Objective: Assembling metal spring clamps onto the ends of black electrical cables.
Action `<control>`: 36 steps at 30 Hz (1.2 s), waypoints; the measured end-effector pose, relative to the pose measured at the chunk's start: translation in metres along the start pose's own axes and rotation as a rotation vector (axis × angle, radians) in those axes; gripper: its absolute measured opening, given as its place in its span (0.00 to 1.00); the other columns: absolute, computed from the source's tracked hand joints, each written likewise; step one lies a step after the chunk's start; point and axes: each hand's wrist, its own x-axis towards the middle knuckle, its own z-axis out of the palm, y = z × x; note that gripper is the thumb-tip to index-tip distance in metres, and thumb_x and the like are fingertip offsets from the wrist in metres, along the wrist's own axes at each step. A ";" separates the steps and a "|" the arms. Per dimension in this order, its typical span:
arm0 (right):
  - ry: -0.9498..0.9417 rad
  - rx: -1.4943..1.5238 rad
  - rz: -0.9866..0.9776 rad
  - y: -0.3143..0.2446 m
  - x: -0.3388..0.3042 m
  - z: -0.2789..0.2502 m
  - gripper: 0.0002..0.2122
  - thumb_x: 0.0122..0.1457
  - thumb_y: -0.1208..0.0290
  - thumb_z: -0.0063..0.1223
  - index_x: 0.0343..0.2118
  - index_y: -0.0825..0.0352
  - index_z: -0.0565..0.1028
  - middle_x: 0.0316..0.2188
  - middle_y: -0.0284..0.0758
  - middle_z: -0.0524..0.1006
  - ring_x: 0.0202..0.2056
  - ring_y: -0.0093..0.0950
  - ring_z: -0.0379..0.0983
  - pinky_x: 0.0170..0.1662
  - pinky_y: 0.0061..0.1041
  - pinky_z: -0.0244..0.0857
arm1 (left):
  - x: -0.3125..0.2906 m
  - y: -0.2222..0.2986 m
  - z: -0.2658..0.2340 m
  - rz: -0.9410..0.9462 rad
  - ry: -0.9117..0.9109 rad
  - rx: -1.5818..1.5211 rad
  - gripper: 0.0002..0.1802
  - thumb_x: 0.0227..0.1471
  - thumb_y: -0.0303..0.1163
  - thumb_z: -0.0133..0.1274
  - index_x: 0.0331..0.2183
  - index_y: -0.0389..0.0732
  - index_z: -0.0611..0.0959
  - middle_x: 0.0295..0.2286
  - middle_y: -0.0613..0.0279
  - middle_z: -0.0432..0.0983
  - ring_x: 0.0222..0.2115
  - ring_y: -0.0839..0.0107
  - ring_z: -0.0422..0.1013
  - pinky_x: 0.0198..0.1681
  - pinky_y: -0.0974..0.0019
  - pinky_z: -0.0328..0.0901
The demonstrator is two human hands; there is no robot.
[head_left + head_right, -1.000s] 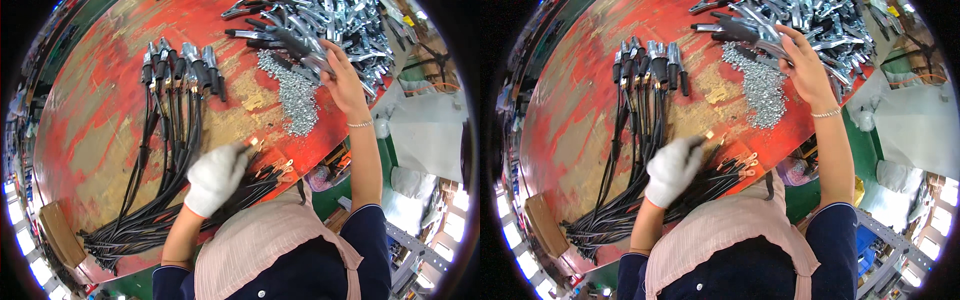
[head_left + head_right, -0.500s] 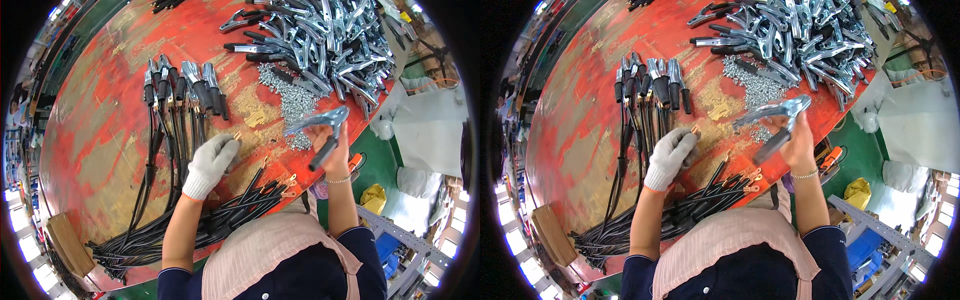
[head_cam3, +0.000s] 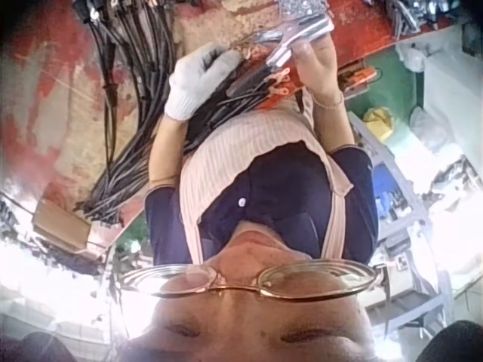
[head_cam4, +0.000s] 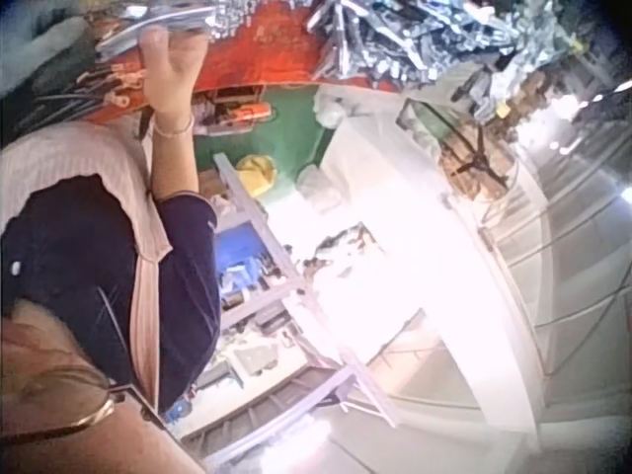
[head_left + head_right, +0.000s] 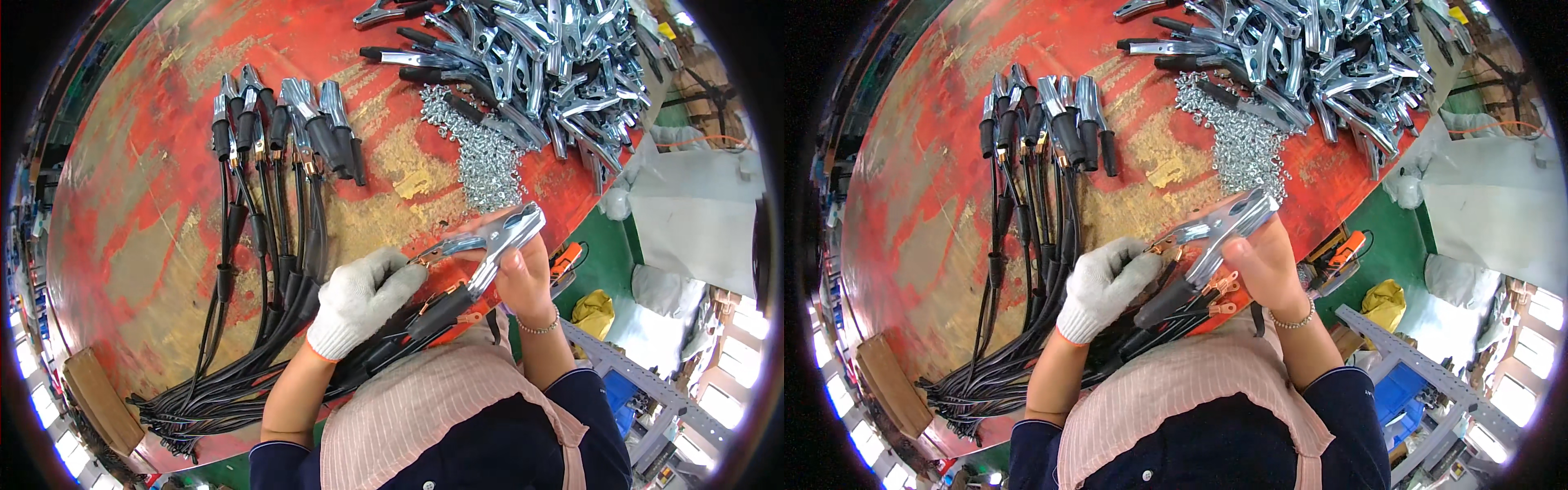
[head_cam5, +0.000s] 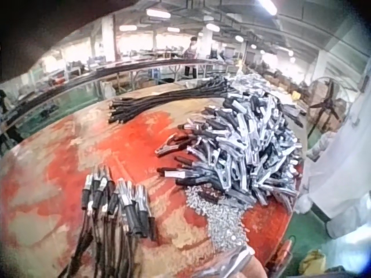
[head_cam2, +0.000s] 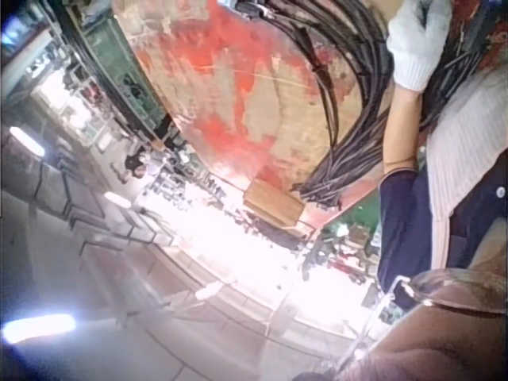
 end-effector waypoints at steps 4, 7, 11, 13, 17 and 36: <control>0.010 -0.040 0.017 -0.001 -0.004 0.006 0.24 0.58 0.60 0.60 0.48 0.71 0.63 0.46 0.42 0.74 0.46 0.28 0.73 0.49 0.30 0.69 | -0.004 0.001 0.002 0.026 0.052 0.005 0.12 0.55 0.35 0.56 0.34 0.35 0.82 0.21 0.67 0.74 0.23 0.83 0.67 0.28 0.73 0.65; 0.022 -0.035 0.019 -0.004 -0.005 0.010 0.25 0.57 0.59 0.61 0.48 0.71 0.63 0.45 0.41 0.74 0.46 0.27 0.73 0.48 0.29 0.69 | -0.005 0.000 0.004 0.045 0.071 -0.003 0.12 0.55 0.35 0.56 0.34 0.35 0.82 0.20 0.65 0.75 0.22 0.82 0.68 0.28 0.73 0.65; 0.036 -0.039 0.027 -0.004 -0.006 0.013 0.26 0.57 0.58 0.61 0.49 0.71 0.63 0.45 0.39 0.74 0.46 0.26 0.73 0.48 0.27 0.68 | -0.005 0.002 0.003 0.044 0.086 0.047 0.13 0.54 0.38 0.57 0.34 0.37 0.83 0.21 0.63 0.76 0.22 0.79 0.70 0.28 0.71 0.66; 0.051 -0.055 0.021 -0.004 -0.007 0.013 0.26 0.57 0.58 0.61 0.48 0.71 0.64 0.45 0.39 0.75 0.45 0.25 0.72 0.48 0.26 0.67 | -0.004 -0.001 0.003 0.032 0.086 0.082 0.16 0.52 0.44 0.58 0.34 0.40 0.83 0.21 0.60 0.78 0.23 0.74 0.74 0.29 0.69 0.67; 0.035 -0.054 0.025 -0.004 -0.009 0.010 0.25 0.57 0.58 0.61 0.48 0.71 0.65 0.44 0.37 0.75 0.44 0.23 0.72 0.48 0.24 0.66 | -0.005 0.002 0.002 0.061 0.063 0.080 0.15 0.53 0.43 0.57 0.35 0.40 0.83 0.22 0.59 0.78 0.23 0.73 0.75 0.29 0.69 0.67; 0.099 -1.613 -0.517 0.011 0.126 -0.059 0.05 0.53 0.68 0.59 0.31 0.61 0.78 0.29 0.34 0.74 0.35 0.35 0.72 0.38 0.33 0.67 | 0.038 -0.036 0.000 0.016 0.040 -0.347 0.19 0.59 0.38 0.50 0.42 0.32 0.79 0.27 0.62 0.77 0.28 0.79 0.70 0.32 0.73 0.65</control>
